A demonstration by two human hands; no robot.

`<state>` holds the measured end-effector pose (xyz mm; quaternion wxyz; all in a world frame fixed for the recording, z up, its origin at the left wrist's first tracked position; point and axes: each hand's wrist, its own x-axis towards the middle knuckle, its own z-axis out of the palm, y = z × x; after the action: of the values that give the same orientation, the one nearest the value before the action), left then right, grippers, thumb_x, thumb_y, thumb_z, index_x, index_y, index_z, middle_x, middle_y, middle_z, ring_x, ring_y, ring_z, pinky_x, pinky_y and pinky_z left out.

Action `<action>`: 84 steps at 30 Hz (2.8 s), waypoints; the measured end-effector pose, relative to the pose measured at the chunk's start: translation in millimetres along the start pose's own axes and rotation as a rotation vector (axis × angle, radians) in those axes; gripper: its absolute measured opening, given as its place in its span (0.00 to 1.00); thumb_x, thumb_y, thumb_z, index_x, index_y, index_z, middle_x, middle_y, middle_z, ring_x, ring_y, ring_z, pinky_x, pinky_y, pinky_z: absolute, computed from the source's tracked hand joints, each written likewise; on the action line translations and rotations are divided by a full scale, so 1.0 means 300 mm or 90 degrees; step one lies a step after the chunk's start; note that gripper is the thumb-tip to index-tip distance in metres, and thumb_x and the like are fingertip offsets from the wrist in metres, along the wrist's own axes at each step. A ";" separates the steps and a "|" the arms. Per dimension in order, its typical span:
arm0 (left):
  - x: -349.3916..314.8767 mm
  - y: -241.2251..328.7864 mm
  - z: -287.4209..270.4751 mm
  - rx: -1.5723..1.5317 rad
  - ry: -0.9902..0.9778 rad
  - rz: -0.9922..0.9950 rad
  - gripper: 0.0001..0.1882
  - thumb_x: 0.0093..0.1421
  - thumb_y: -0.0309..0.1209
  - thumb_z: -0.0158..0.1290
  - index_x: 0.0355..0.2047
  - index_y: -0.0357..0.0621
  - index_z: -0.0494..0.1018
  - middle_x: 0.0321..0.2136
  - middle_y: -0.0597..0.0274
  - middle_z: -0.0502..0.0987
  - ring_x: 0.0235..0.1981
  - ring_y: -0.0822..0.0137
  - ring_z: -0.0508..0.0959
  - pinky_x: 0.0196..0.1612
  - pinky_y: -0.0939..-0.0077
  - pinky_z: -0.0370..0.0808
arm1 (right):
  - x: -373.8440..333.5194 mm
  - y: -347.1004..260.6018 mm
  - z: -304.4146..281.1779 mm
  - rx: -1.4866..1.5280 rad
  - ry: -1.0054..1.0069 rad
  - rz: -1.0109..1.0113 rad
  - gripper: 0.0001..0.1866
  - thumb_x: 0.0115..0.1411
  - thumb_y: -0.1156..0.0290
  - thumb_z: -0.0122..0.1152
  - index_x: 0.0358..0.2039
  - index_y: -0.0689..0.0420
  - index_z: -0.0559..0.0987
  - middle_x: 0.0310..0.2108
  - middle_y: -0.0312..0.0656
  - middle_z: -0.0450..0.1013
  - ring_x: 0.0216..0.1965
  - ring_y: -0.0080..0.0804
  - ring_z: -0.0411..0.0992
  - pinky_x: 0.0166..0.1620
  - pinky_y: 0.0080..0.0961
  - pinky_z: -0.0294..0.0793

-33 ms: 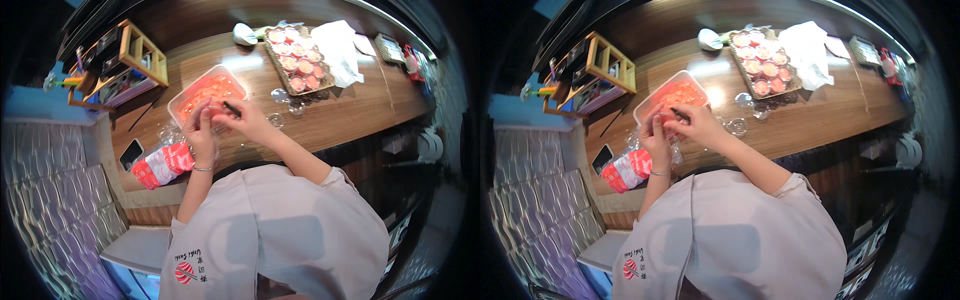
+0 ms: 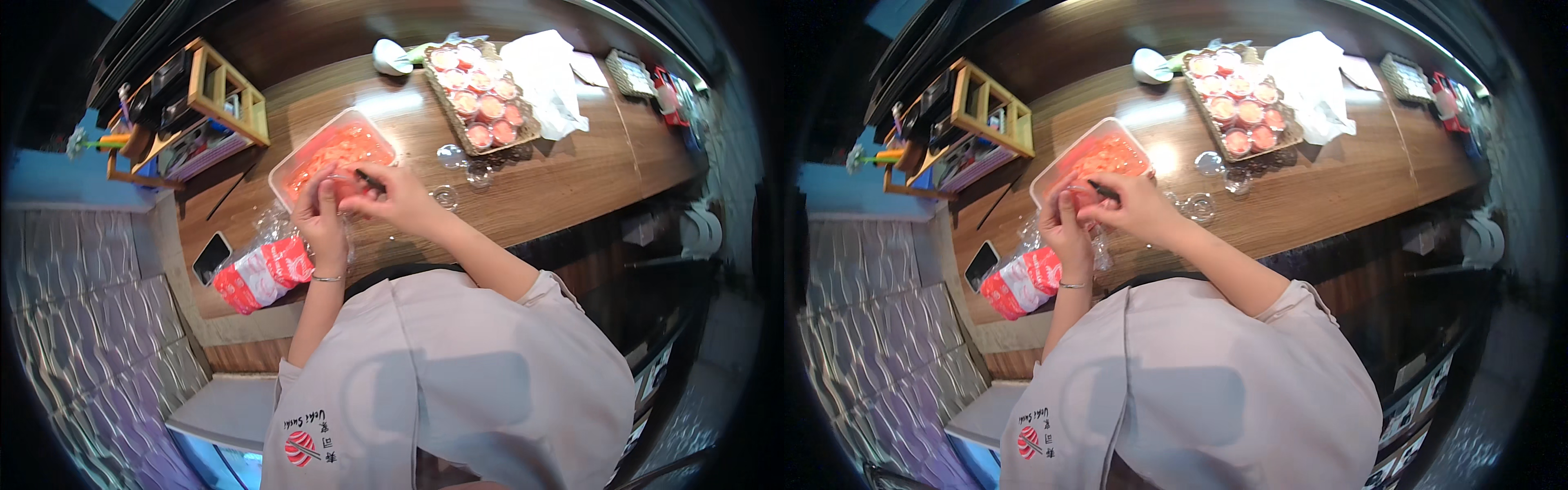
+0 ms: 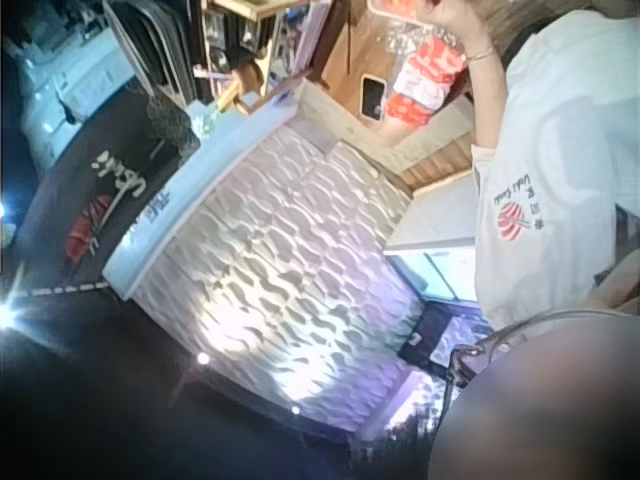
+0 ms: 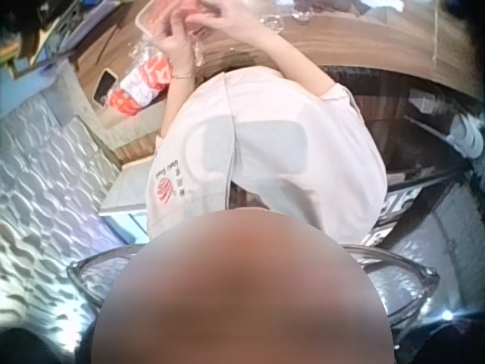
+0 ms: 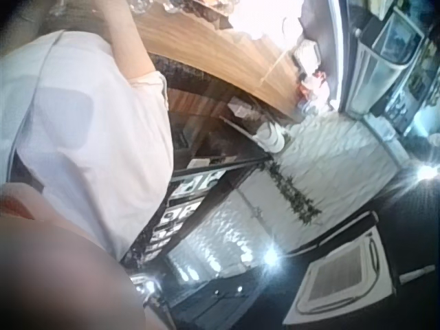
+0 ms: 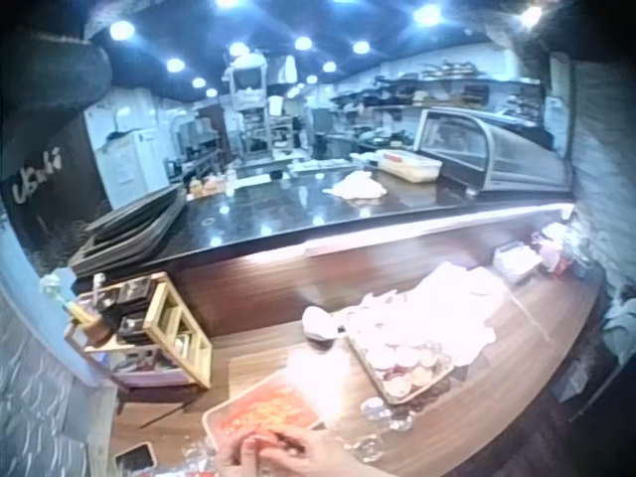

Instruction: The person uses chopsticks to pick up pieces of pink fish from a plastic container and places them into individual compartments of a tray. They repeat this process for multiple compartments, then close the container and wipe the counter.

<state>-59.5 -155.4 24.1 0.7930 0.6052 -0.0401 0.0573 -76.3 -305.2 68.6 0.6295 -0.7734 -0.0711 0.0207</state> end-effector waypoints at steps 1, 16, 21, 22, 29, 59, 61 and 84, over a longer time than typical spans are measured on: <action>0.003 -0.006 -0.005 -0.008 0.008 -0.003 0.13 0.67 0.31 0.51 0.47 0.35 0.76 0.47 0.55 0.78 0.43 0.71 0.78 0.48 0.76 0.74 | 0.001 0.010 0.001 -0.079 -0.006 -0.038 0.24 0.57 0.60 0.68 0.48 0.63 0.75 0.30 0.44 0.78 0.27 0.23 0.75 0.31 0.23 0.76; -0.027 -0.099 0.082 0.118 -0.277 -0.090 0.28 0.63 0.33 0.55 0.61 0.39 0.64 0.60 0.50 0.67 0.62 0.56 0.66 0.63 0.64 0.64 | -0.003 0.137 -0.383 -0.278 0.233 0.263 0.19 0.63 0.58 0.57 0.48 0.56 0.79 0.34 0.49 0.79 0.34 0.35 0.77 0.38 0.32 0.76; -0.013 -0.214 0.106 0.493 -0.625 0.100 0.36 0.54 0.37 0.63 0.62 0.46 0.62 0.61 0.48 0.64 0.62 0.52 0.65 0.63 0.61 0.63 | -0.009 0.417 -0.633 -0.580 0.263 0.411 0.19 0.59 0.54 0.59 0.48 0.47 0.80 0.40 0.49 0.78 0.43 0.48 0.76 0.45 0.41 0.75; -0.017 -0.242 0.127 0.520 -0.638 0.125 0.36 0.54 0.37 0.63 0.62 0.46 0.62 0.61 0.48 0.65 0.62 0.51 0.64 0.63 0.61 0.63 | -0.013 0.451 -0.650 -0.598 0.259 0.400 0.19 0.58 0.54 0.60 0.48 0.46 0.80 0.40 0.49 0.78 0.43 0.48 0.76 0.45 0.42 0.75; -0.027 -0.442 0.145 0.663 -0.636 0.221 0.23 0.51 0.35 0.63 0.46 0.43 0.71 0.49 0.55 0.72 0.52 0.54 0.71 0.54 0.61 0.70 | -0.025 0.501 -0.632 -0.584 0.386 0.339 0.17 0.56 0.55 0.64 0.44 0.46 0.82 0.34 0.44 0.80 0.38 0.44 0.78 0.40 0.40 0.76; -0.094 -0.100 -0.474 -0.096 0.238 -0.195 0.07 0.69 0.31 0.46 0.39 0.41 0.71 0.51 0.56 0.75 0.54 0.67 0.74 0.51 0.71 0.76 | 0.311 0.345 0.209 -0.178 -0.104 -0.242 0.10 0.62 0.69 0.59 0.40 0.60 0.79 0.36 0.48 0.75 0.40 0.45 0.73 0.45 0.35 0.72; -0.099 -0.110 -0.456 -0.066 0.240 -0.231 0.07 0.69 0.31 0.46 0.38 0.41 0.69 0.55 0.50 0.71 0.58 0.59 0.71 0.55 0.63 0.74 | 0.279 0.363 0.230 -0.156 -0.132 -0.225 0.10 0.61 0.69 0.59 0.41 0.60 0.79 0.37 0.49 0.76 0.40 0.47 0.74 0.45 0.36 0.73; -0.086 -0.137 -0.427 -0.057 0.194 -0.249 0.08 0.70 0.32 0.44 0.39 0.40 0.69 0.55 0.49 0.72 0.57 0.61 0.72 0.56 0.64 0.73 | 0.187 0.260 0.226 -0.138 -0.140 -0.143 0.08 0.61 0.71 0.60 0.36 0.63 0.79 0.31 0.49 0.72 0.34 0.45 0.73 0.38 0.34 0.72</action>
<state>-80.1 -43.7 -52.5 0.8117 0.5505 0.1949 -0.0086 -22.5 -247.2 -18.4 0.5291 -0.8171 -0.2272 0.0271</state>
